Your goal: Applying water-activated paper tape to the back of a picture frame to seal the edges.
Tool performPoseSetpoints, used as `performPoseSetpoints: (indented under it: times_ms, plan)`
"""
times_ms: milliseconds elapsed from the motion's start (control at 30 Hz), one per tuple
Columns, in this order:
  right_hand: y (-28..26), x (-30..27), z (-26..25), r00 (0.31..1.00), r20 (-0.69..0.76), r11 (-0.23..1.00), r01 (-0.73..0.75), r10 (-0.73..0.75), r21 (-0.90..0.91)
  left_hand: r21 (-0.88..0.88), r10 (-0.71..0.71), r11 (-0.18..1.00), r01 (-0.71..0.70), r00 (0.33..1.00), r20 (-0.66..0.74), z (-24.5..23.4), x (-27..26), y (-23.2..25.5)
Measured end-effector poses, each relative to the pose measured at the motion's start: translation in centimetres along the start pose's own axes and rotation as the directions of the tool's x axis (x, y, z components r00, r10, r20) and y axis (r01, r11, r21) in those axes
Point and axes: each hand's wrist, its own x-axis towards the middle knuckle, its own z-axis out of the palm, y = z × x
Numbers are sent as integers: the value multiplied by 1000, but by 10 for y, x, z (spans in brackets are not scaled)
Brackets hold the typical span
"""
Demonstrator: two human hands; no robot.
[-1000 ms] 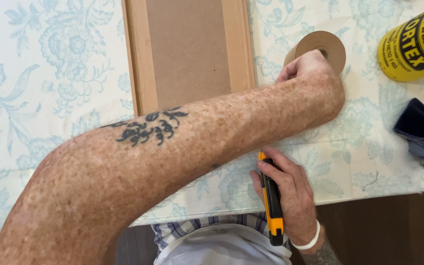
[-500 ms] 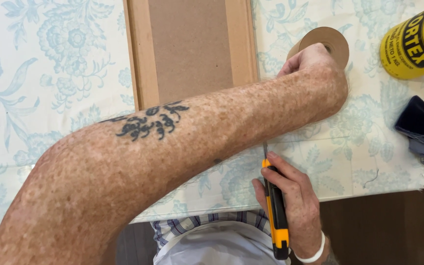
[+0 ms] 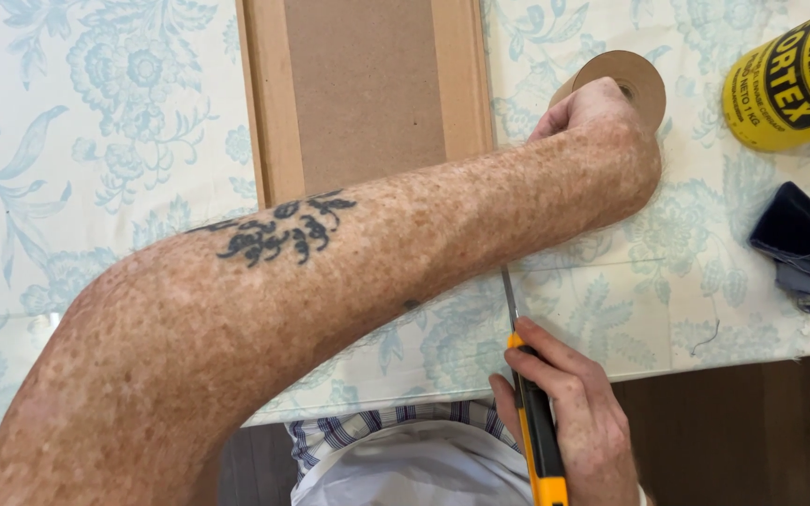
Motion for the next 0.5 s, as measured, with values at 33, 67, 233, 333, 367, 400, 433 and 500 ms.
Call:
performPoseSetpoints:
  times_ms: [33, 67, 233, 333, 367, 400, 433, 500]
  plan:
    - [-2, 0, -1, 1000, -1, 1000, 1, -1, -1, 0, -1, 1000, 1, 1000, -1, 0, 1, 0]
    - [-4, 0, -2, 1000, 6, 1000, -16, 16, -18, -7, -5, 1000, 5, 1000, 3, 0, 1, 0]
    - [-6, 0, -4, 1000, 15, 999, -18, 18, -26, 1, 2, 1000, -2, 1000, 13, 4, 5, -1]
    - [-3, -5, -23, 990, -84, 990, -110, 117, 89, 29, -68, 997, 69, 997, -41, 15, 31, 0]
    - [1, -10, -36, 976, -148, 986, -153, 162, 68, -8, -71, 997, 71, 995, -66, 22, 49, -1]
    - [4, -18, -51, 954, -212, 977, -208, 213, 45, -43, -63, 997, 59, 994, -93, 27, 67, 3]
    - [51, -23, -84, 948, -229, 975, -220, 221, 30, -28, -46, 999, 44, 993, -108, 32, 46, -6]
    - [131, -73, -149, 913, 109, 919, -384, 392, -85, -978, -453, 209, 17, 888, -81, 42, 7, -23]
